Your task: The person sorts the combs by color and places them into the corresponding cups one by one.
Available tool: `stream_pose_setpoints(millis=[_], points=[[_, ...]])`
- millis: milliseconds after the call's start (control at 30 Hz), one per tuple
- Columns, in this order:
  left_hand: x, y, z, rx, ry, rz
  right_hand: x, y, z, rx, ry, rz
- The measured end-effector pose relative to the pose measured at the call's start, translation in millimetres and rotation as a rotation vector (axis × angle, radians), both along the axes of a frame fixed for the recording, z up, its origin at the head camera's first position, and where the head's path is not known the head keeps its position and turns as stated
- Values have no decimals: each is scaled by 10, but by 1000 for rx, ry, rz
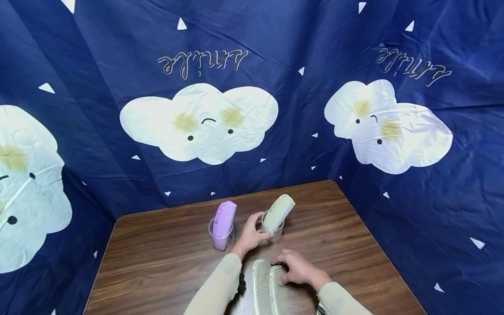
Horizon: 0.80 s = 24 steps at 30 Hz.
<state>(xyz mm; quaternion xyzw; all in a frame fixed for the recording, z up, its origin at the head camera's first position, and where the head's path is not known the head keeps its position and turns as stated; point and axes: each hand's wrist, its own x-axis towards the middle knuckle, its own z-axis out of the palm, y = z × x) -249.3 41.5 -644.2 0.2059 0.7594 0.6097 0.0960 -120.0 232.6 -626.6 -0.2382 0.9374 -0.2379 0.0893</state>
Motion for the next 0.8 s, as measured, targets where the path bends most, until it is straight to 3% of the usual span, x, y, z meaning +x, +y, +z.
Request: stream_pose_setpoints(millis=[233, 467, 567, 800], points=[[16, 13, 27, 5, 1, -11, 20, -29, 31, 14, -43, -6], [144, -39, 344, 23, 3, -42, 38, -43, 35, 10, -64, 5], [128, -32, 304, 24, 4, -38, 30, -45, 31, 13, -64, 11], [11, 20, 4, 25, -5, -21, 27, -49, 22, 27, -68, 28]])
